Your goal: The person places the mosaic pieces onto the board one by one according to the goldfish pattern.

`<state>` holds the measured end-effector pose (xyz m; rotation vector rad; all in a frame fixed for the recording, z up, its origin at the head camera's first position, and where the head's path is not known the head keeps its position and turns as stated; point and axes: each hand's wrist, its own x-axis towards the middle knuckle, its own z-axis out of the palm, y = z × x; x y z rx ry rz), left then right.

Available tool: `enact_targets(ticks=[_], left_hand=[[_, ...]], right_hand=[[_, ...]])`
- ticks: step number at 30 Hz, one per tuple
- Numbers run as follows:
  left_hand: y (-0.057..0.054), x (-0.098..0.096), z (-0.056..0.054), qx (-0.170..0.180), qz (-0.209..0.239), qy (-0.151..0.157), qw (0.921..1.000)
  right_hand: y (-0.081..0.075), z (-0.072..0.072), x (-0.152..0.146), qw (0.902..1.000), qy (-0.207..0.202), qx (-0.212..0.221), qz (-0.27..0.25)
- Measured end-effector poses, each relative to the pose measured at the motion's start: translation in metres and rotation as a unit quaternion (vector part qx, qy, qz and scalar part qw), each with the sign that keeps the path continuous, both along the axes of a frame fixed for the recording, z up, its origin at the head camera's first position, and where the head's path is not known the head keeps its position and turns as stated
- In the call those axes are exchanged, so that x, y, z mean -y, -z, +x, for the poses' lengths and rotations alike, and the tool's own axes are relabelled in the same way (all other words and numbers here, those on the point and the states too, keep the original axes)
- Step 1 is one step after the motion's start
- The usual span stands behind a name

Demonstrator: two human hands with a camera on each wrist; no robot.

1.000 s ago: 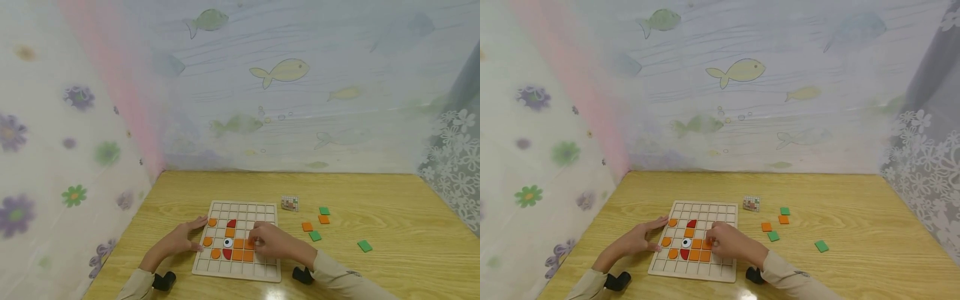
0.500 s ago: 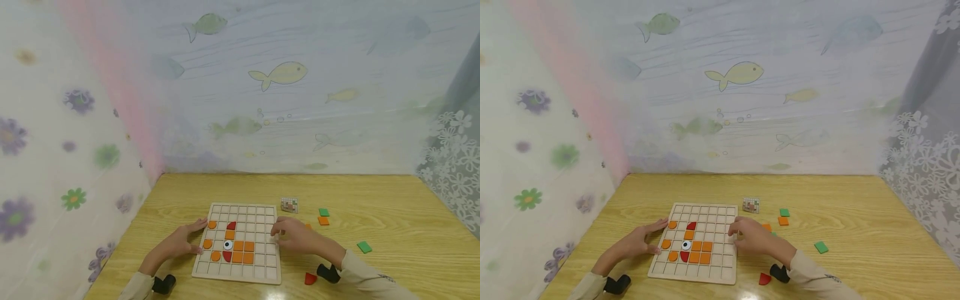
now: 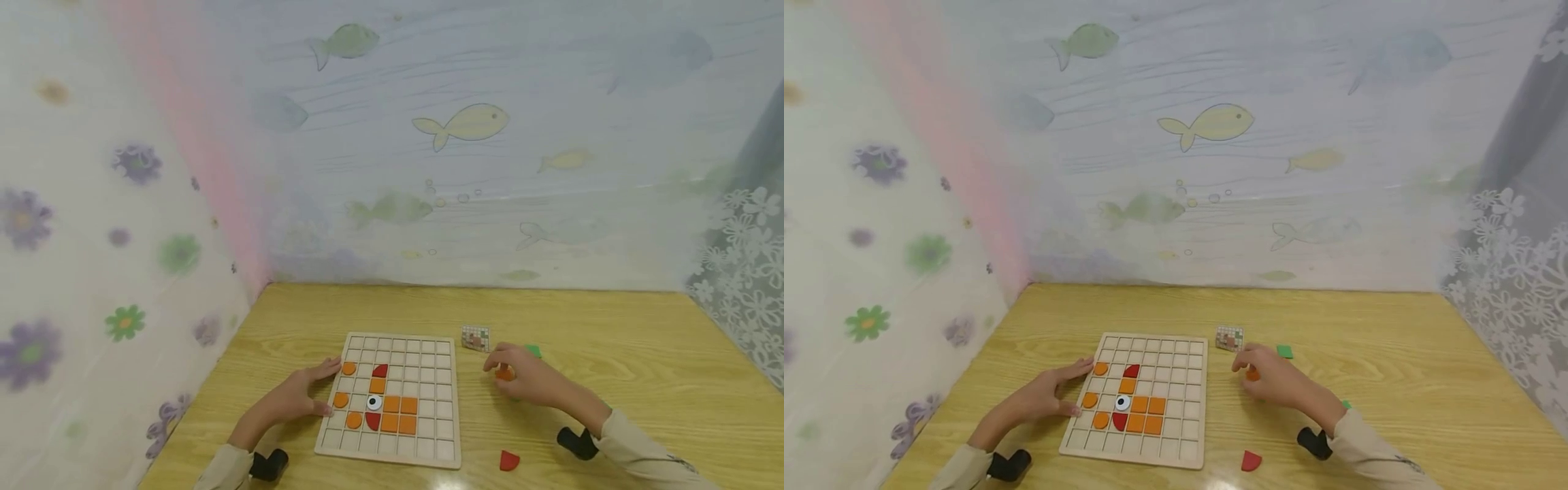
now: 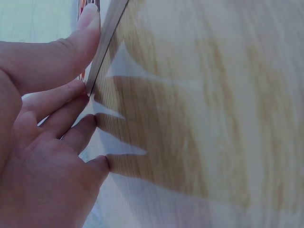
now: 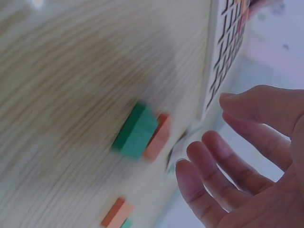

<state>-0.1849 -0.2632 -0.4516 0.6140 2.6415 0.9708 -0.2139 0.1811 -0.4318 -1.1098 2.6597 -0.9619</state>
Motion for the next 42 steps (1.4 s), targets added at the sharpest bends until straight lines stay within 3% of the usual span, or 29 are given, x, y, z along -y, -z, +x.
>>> enact_targets(ticks=[17,23,42], left_hand=[[0.006,0.001,-0.001,0.013,0.011,-0.001,0.9998],[0.004,0.002,-0.002,0.014,0.008,-0.005,0.9999],[0.003,0.003,-0.002,0.011,0.006,-0.003,0.9999]], right_hand=[[0.022,-0.016,-0.058,0.9951,0.066,-0.061,0.041],[0.026,-0.017,-0.066,0.9944,0.083,-0.051,0.041],[0.019,-0.013,-0.066,0.997,0.072,-0.021,0.019]])
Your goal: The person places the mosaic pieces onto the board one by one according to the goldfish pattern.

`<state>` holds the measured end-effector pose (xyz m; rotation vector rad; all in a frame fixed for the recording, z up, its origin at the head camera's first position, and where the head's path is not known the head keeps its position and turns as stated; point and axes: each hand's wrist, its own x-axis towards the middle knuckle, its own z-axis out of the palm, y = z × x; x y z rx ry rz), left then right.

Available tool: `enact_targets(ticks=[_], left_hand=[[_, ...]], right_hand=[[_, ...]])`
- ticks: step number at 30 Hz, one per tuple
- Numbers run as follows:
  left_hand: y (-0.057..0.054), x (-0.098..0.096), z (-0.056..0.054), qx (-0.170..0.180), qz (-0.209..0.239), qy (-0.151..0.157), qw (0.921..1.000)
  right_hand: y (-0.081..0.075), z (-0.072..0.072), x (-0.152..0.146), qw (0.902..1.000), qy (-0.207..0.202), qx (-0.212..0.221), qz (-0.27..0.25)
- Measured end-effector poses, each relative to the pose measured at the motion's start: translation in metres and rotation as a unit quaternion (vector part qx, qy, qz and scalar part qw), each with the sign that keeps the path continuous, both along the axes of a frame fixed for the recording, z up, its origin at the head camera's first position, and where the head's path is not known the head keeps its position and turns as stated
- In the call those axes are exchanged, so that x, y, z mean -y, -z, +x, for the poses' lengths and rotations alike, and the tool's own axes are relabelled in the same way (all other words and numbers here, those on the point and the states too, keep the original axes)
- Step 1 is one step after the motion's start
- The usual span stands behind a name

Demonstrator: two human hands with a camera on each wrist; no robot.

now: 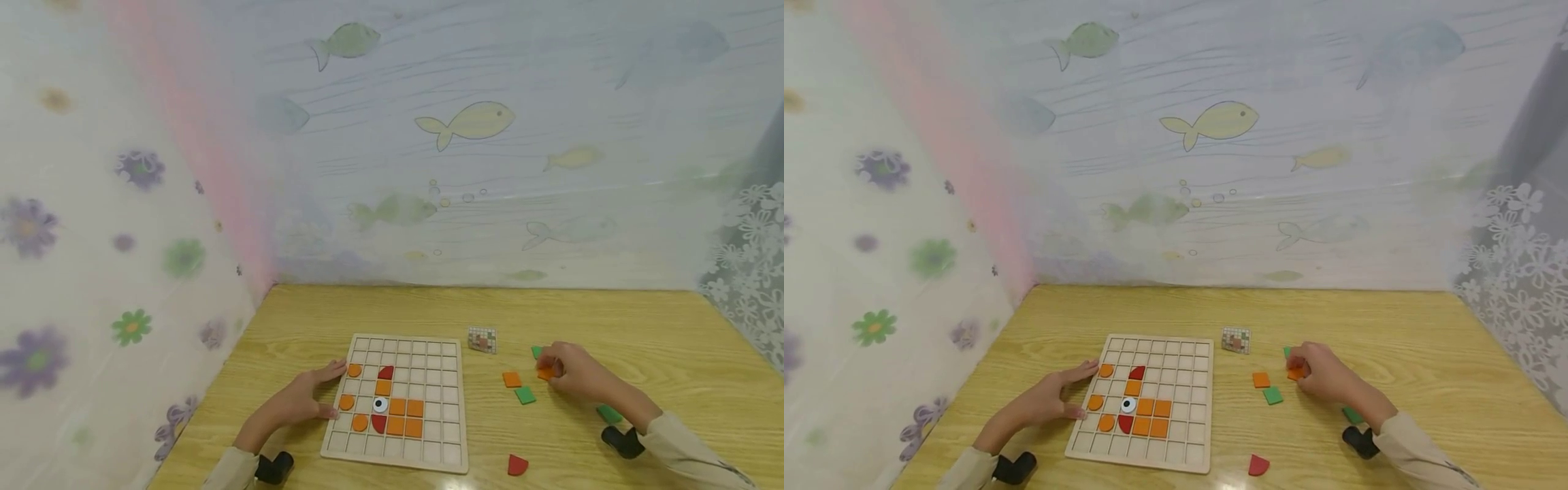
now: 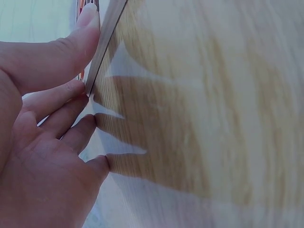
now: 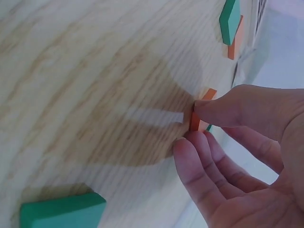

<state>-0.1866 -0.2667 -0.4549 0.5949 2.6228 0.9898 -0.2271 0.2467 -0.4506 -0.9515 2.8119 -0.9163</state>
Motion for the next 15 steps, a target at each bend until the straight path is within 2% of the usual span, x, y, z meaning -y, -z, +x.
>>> enact_targets(ticks=[7,15], left_hand=[[0.0013,-0.0008,-0.0008,0.001,0.0,-0.004,1.0],[0.0012,-0.0002,-0.0004,0.004,0.001,-0.009,0.9999]], right_hand=[[0.0018,0.0013,-0.001,0.9996,0.02,0.017,0.003],[-0.0015,0.0043,0.0057,1.0,0.009,0.002,-0.001]])
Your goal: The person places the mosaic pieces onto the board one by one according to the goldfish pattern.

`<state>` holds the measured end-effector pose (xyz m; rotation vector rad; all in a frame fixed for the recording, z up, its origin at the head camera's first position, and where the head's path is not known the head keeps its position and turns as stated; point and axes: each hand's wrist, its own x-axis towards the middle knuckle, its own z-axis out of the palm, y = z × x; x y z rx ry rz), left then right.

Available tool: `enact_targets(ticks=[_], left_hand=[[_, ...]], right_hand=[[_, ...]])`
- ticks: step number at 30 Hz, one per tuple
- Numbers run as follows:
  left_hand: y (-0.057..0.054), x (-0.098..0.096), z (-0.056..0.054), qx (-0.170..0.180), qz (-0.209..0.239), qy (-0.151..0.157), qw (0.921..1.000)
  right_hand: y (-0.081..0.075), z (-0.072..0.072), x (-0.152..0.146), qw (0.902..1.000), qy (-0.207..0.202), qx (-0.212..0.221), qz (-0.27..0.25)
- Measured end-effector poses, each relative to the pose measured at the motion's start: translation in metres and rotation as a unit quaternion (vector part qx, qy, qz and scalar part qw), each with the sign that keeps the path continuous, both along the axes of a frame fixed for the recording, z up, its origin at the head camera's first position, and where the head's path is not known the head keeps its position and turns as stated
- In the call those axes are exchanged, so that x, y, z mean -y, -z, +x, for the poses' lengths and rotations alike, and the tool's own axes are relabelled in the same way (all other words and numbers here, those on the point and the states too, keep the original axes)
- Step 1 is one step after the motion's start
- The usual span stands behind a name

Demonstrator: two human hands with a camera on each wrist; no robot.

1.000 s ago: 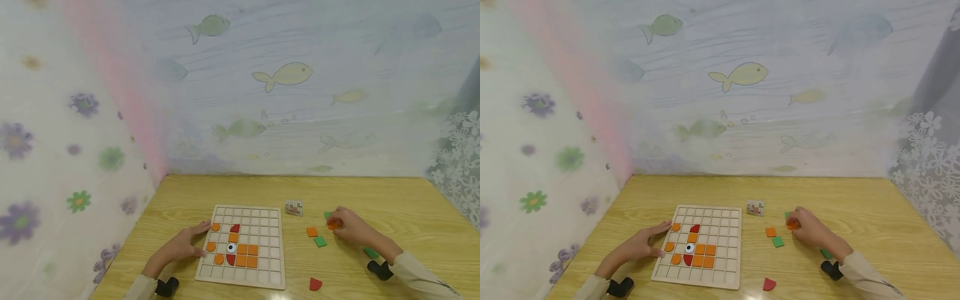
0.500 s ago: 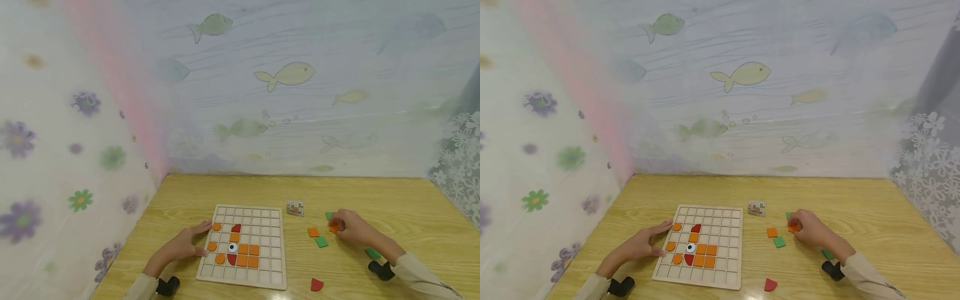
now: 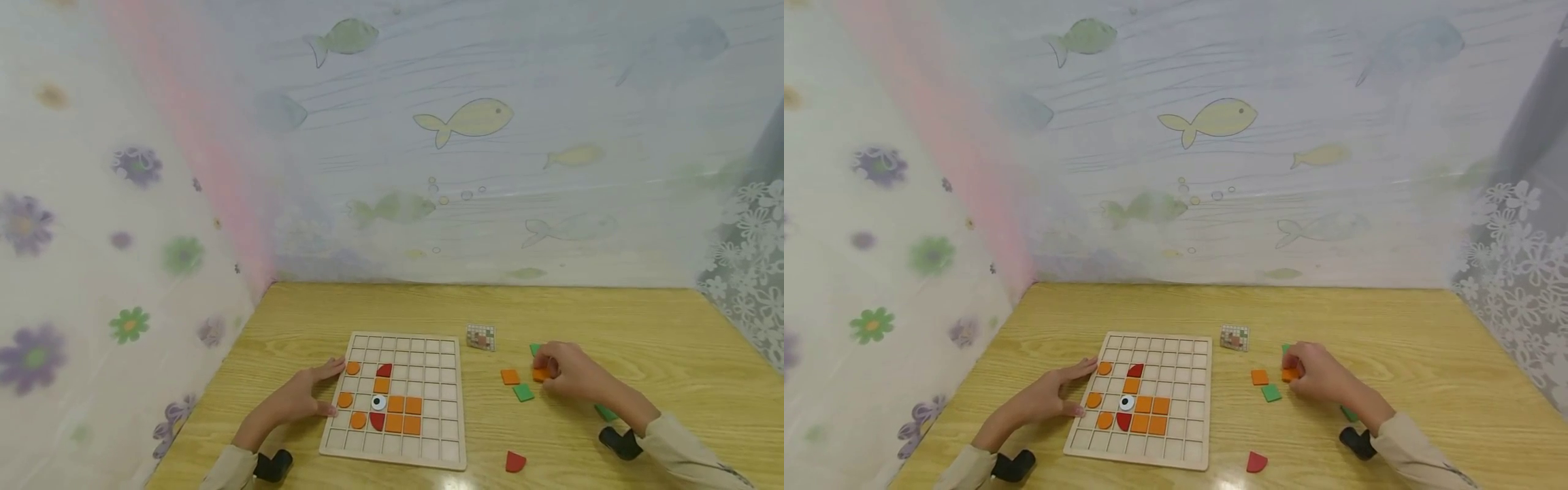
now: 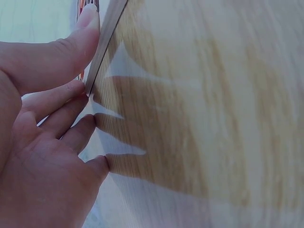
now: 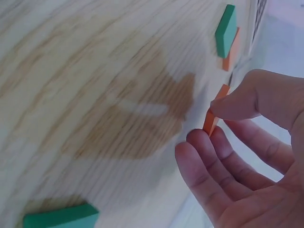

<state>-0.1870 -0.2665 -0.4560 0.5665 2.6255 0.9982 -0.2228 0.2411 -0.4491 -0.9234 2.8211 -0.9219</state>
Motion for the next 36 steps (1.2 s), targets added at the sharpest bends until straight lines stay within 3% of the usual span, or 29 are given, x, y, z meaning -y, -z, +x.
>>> enact_targets(ticks=[6,15,36], left_hand=[[-0.001,0.0,0.0,0.001,-0.003,0.003,1.0],[-0.005,-0.002,0.003,-0.001,0.003,0.001,1.0],[-0.003,-0.003,0.001,-0.01,-0.002,0.006,0.9999]], right_hand=[[-0.006,0.002,0.01,0.9996,-0.015,-0.019,-0.017],[-0.015,0.004,0.034,0.998,-0.049,0.01,-0.039],[-0.016,0.005,0.104,0.9914,-0.113,-0.007,-0.065]])
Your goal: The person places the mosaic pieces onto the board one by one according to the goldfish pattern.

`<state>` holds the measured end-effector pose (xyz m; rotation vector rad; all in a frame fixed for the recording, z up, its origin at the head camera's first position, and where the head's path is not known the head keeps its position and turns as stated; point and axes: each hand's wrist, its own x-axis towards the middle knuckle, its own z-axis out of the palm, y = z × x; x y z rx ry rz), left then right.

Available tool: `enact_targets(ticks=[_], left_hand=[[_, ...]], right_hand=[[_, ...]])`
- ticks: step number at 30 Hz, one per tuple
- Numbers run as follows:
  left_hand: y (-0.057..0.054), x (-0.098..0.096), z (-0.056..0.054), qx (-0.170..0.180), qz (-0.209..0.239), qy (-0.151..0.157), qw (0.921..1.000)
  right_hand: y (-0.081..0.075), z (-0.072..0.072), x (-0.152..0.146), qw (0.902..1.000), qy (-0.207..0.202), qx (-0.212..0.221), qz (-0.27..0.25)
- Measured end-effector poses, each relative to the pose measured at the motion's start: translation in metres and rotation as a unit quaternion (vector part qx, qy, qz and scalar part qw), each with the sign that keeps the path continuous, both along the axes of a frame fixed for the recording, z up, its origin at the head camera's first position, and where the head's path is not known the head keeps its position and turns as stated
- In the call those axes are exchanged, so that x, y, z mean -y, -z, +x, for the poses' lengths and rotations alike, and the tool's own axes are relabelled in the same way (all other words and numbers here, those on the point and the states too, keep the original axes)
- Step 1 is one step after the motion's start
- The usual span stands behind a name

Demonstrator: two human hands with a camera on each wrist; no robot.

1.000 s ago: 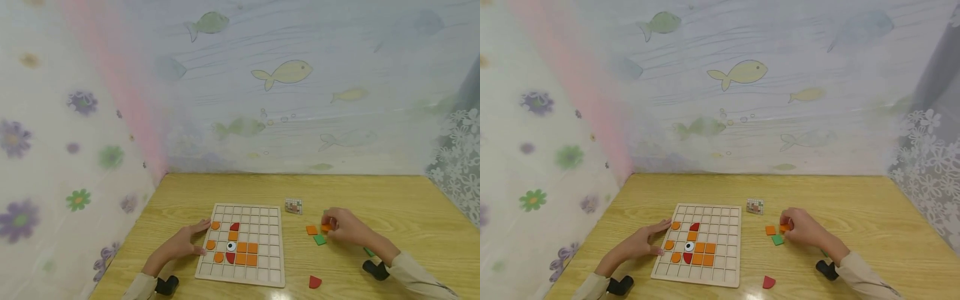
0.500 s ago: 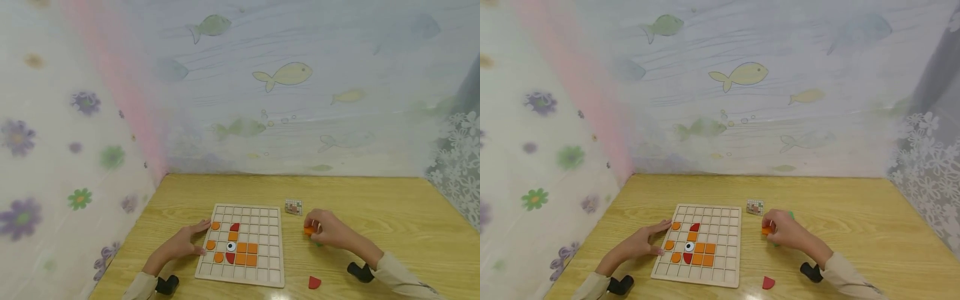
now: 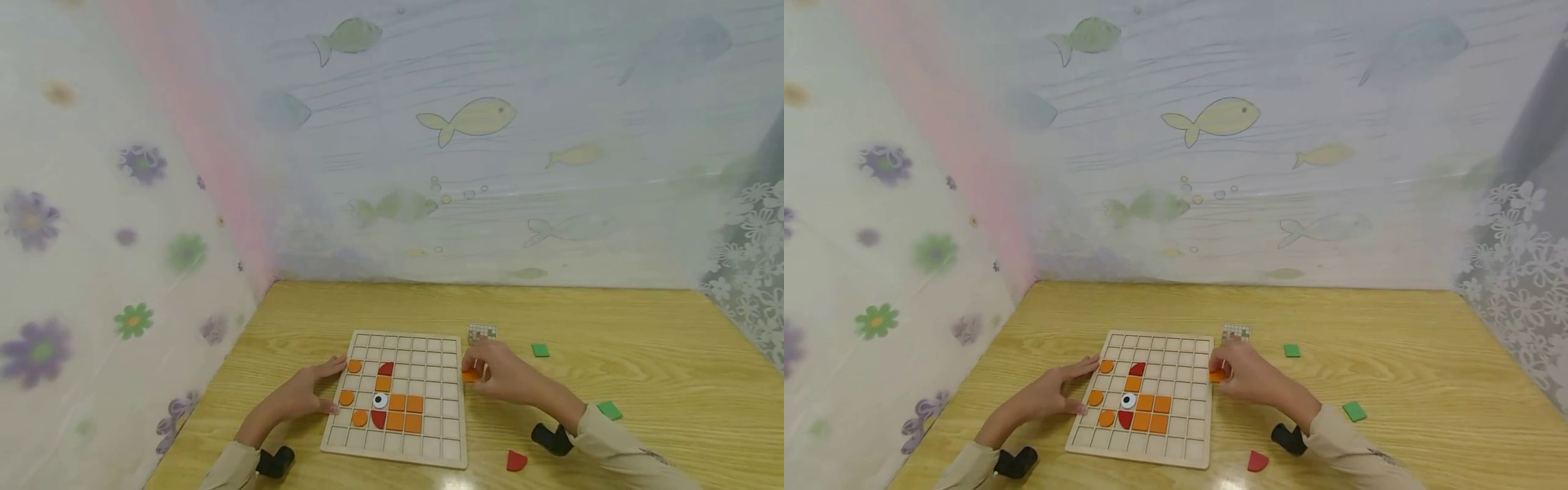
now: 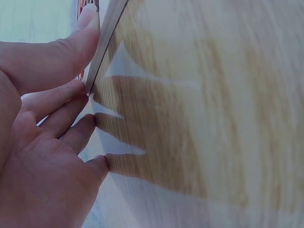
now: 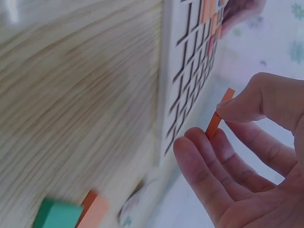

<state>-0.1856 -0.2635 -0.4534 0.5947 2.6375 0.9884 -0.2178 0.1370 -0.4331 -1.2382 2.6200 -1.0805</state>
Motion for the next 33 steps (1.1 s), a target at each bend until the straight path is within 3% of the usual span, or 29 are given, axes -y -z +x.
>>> enact_targets(ticks=[13,33], left_hand=[[-0.004,-0.002,0.001,0.006,0.004,0.0,1.0],[-0.002,-0.001,0.0,0.008,0.003,0.0,1.0]], right_hand=[[-0.002,-0.001,0.048,0.9994,-0.028,0.02,0.003],[0.011,-0.008,0.098,0.9979,-0.053,0.037,0.002]])
